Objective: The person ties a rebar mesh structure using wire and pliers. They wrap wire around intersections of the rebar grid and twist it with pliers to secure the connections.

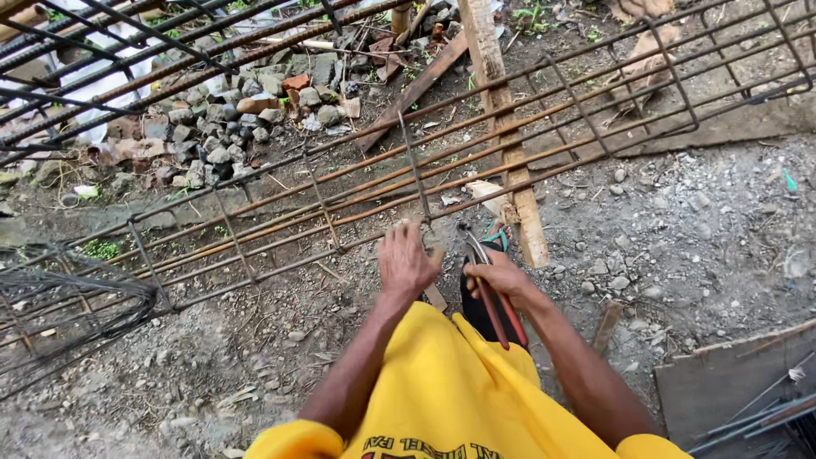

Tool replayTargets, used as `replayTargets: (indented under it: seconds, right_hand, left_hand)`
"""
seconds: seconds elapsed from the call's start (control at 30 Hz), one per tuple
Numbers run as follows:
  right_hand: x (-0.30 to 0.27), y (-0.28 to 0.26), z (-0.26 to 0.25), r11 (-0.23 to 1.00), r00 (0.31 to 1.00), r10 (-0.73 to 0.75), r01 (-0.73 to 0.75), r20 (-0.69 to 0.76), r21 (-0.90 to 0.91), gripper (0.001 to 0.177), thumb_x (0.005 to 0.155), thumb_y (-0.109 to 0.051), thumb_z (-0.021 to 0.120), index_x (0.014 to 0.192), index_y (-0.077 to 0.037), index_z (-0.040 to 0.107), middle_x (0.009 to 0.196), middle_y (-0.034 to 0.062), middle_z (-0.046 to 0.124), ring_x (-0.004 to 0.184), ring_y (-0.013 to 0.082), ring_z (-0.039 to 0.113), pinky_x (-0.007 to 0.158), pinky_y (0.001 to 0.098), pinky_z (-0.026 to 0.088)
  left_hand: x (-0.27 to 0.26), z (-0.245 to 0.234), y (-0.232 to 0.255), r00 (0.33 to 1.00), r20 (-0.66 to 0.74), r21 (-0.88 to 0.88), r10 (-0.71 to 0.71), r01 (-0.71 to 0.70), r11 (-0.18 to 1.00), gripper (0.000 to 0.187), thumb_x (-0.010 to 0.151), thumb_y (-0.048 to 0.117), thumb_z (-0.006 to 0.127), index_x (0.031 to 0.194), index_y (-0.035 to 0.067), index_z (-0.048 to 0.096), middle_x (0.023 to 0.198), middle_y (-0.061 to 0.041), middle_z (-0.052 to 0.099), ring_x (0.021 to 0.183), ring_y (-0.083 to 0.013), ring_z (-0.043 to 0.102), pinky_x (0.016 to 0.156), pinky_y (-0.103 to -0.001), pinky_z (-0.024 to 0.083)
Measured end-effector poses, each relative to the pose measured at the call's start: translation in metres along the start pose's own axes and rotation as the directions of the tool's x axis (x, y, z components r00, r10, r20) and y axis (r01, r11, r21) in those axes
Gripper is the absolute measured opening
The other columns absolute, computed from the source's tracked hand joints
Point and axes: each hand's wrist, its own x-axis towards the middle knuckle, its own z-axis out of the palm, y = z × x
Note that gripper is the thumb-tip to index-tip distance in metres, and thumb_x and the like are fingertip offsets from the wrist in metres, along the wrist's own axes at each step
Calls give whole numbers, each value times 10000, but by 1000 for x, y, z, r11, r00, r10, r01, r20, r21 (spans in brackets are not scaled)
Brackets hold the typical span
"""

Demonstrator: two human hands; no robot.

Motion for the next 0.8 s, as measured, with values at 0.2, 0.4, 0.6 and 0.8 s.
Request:
replayTargets:
  seconds: [0.2, 0.4, 0.6, 0.8]
  right_hand:
    - [-12, -28, 37, 924, 978, 100, -159, 184, 347, 669, 664, 144, 574, 1330, 82, 557, 1136, 233, 646, 955, 364, 684, 829, 554, 606]
    - [-10, -29, 51, 903, 972, 147, -208, 184, 375, 559, 646, 135, 590, 1197, 45, 560, 881, 194, 630, 677, 340, 687, 653, 514, 621]
    - [67, 71, 26, 842, 955, 170, -268, 242, 469, 861, 765, 46, 606, 1480, -102, 148, 780, 199, 551, 610, 428, 666, 609, 624, 584]
    - [-10, -20, 74, 788, 990, -55, -36, -128, -615, 417, 797, -404, 553, 962, -39, 668, 845, 213, 718, 935, 438, 699, 768, 561, 535]
  left_hand:
    - [4, 51, -35, 989, 138, -125, -57, 75, 989, 308, 921, 307, 466, 1141, 156, 620, 838, -227, 713, 897, -450, 713, 784, -593, 567]
    - [18, 49, -42, 982, 187, -278, -15, 68, 958, 198, 904, 238, 473, 890, 139, 644, 857, -244, 698, 897, -475, 709, 792, -543, 577]
    - [29, 71, -59, 978, 210, -270, 1, 57, 961, 222, 832, 358, 592, 873, 141, 620, 863, -261, 680, 941, -492, 678, 798, -597, 540]
    - [-21, -3, -15, 958, 260, -543, -118, 246, 803, 567, 930, 447, 542, 1371, 98, 612, 1198, -257, 694, 1176, -428, 644, 981, -528, 517]
